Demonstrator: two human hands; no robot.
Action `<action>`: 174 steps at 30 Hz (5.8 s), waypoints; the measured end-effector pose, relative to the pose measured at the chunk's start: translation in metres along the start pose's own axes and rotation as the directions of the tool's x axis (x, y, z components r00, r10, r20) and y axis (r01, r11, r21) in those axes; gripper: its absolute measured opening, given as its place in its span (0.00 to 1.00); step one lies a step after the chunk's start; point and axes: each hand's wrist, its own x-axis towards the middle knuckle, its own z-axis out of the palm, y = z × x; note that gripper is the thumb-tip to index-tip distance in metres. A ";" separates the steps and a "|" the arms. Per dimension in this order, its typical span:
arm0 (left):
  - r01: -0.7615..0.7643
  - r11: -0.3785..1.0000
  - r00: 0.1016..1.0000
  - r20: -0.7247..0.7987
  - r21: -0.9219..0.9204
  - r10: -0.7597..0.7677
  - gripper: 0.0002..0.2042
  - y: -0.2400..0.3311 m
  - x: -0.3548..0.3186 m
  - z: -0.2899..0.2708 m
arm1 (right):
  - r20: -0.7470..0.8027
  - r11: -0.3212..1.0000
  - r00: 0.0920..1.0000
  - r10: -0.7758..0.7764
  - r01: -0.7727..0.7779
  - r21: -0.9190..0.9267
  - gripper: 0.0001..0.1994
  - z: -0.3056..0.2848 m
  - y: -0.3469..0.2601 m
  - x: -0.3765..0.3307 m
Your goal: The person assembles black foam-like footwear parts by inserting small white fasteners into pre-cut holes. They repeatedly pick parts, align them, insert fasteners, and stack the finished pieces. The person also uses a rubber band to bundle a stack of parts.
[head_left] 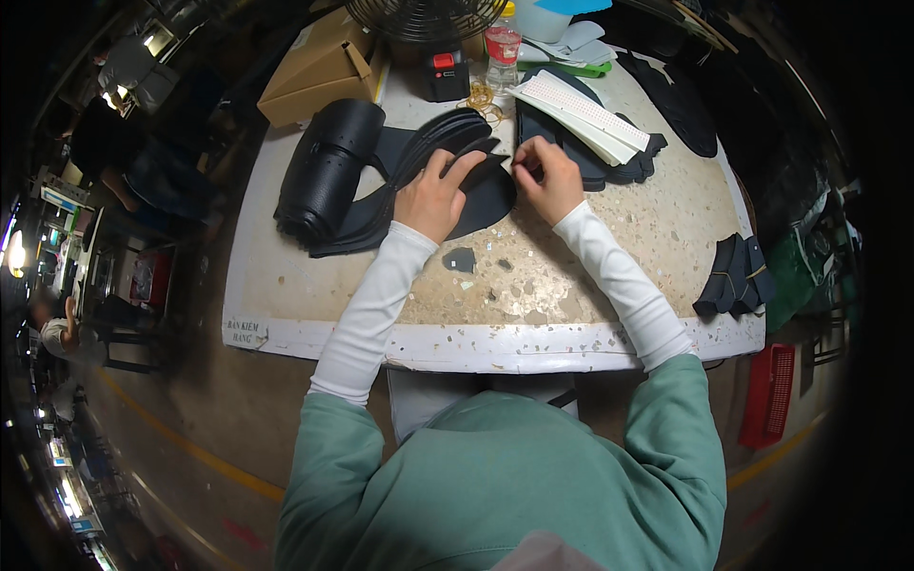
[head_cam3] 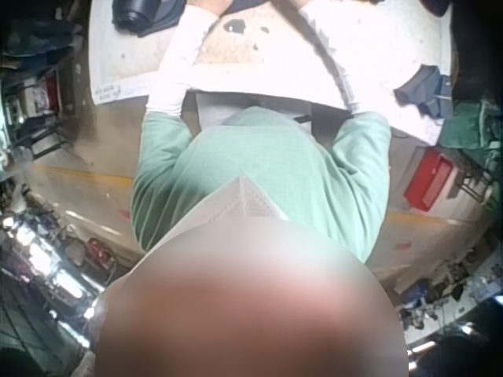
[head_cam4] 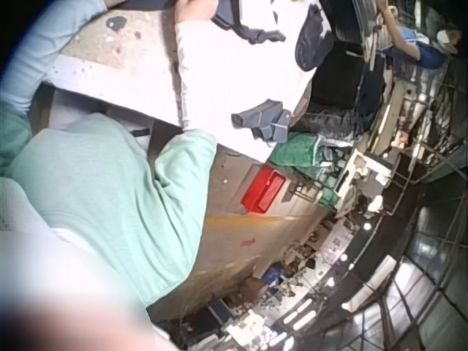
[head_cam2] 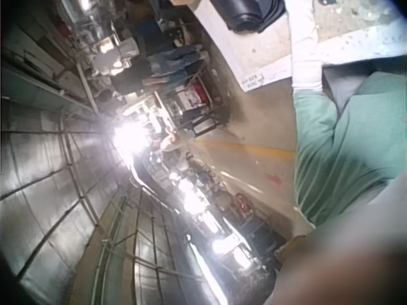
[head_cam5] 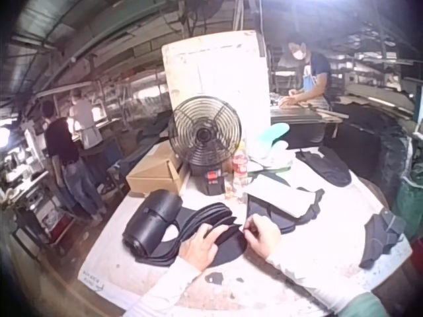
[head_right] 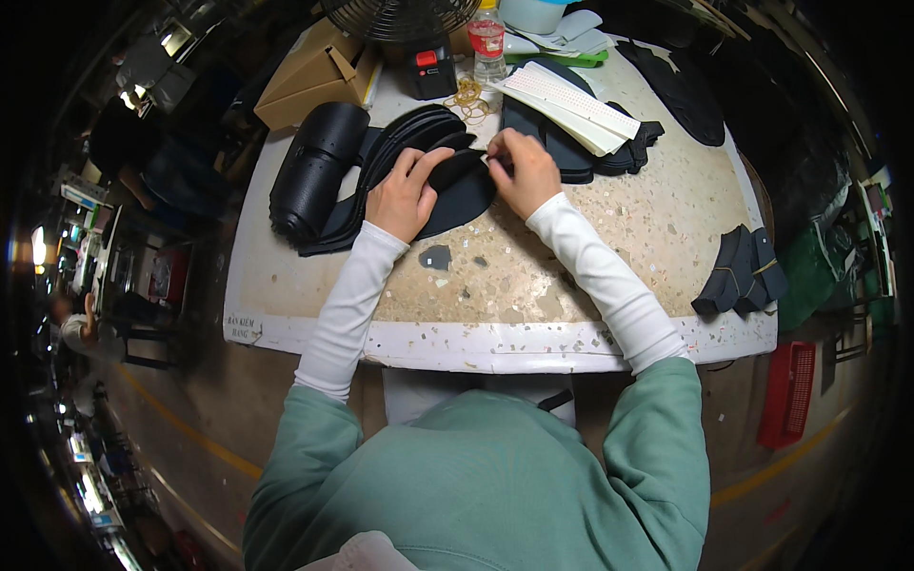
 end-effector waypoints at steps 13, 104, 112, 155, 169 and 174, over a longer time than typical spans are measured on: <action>-0.032 0.999 0.972 0.234 0.042 0.021 0.20 0.008 -0.007 -0.001 | 0.088 0.954 0.984 -0.152 0.170 -0.249 0.07 0.019 -0.003 -0.011; 0.334 0.940 0.604 0.750 0.068 -0.268 0.33 -0.059 -0.084 -0.103 | 0.190 0.744 0.947 0.259 -0.321 0.586 0.29 0.010 0.007 -0.049; 0.374 0.927 0.856 0.379 0.018 -0.352 0.23 0.051 -0.121 -0.087 | 0.137 0.811 0.926 0.352 -0.375 0.448 0.49 0.018 -0.034 -0.037; 0.406 -0.913 0.833 0.428 -0.042 0.351 0.30 0.125 -0.040 -0.151 | 0.307 0.182 0.782 -0.543 -0.247 0.952 0.46 -0.083 -0.157 0.068; 0.274 -0.951 0.925 0.230 0.144 0.302 0.32 0.124 -0.046 -0.133 | 0.560 0.807 0.693 -0.454 0.053 0.588 0.41 -0.132 -0.203 0.064; 0.313 -0.944 0.905 0.269 0.104 0.329 0.31 0.119 -0.034 -0.130 | 0.476 0.762 0.666 -0.575 0.223 0.608 0.39 -0.134 -0.197 0.073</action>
